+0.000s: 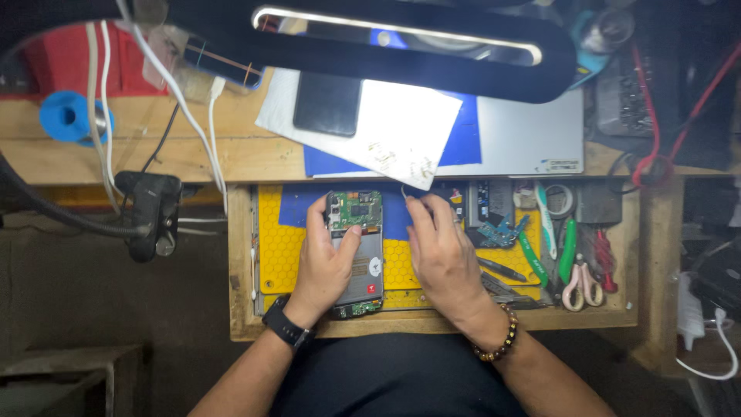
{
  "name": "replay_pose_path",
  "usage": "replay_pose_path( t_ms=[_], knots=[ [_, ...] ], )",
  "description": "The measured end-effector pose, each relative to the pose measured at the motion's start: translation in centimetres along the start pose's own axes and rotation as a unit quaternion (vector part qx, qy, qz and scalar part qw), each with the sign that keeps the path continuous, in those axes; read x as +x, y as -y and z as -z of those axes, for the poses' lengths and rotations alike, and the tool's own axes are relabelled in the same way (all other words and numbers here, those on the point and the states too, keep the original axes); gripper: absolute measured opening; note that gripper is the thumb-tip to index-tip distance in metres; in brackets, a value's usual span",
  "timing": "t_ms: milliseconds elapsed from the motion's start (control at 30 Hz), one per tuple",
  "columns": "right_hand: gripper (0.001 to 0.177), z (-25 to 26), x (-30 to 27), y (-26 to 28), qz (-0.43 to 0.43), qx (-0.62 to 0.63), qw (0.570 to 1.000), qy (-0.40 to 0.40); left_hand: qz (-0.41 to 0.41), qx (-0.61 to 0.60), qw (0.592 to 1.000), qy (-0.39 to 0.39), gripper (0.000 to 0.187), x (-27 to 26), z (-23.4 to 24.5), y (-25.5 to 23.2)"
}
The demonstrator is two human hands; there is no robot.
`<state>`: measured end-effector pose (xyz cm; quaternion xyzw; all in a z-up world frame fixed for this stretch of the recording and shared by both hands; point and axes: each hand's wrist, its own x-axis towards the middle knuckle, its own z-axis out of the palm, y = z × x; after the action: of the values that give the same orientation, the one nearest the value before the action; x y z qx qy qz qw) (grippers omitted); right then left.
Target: The person uses multimeter probes to test points on a smartphone motherboard. They then insert a SIM card into the phone's tray and connect a charging cable to the device.
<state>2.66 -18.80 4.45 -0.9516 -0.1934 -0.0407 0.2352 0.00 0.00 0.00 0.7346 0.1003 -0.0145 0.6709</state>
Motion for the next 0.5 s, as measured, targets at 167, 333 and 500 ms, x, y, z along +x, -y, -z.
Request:
replay_pose_path(
  t_ms=[167, 333, 500],
  knots=[
    [0.043, 2.5, 0.4, 0.4, 0.045, 0.008, 0.998, -0.048, -0.035, 0.068, 0.997, -0.013, 0.059, -0.5, -0.4, -2.3],
    [0.027, 6.3, -0.5, -3.3, 0.001, 0.103, 0.99, -0.097, -0.036, 0.251, 0.967, -0.035, 0.073, -0.8, -0.3, -3.8],
    [0.012, 11.1, -2.1, -12.6, -0.132, -0.025, 0.959, -0.248, -0.083, 0.422, 0.902, -0.044, 0.075, -0.9, 0.3, -4.7]
  ],
)
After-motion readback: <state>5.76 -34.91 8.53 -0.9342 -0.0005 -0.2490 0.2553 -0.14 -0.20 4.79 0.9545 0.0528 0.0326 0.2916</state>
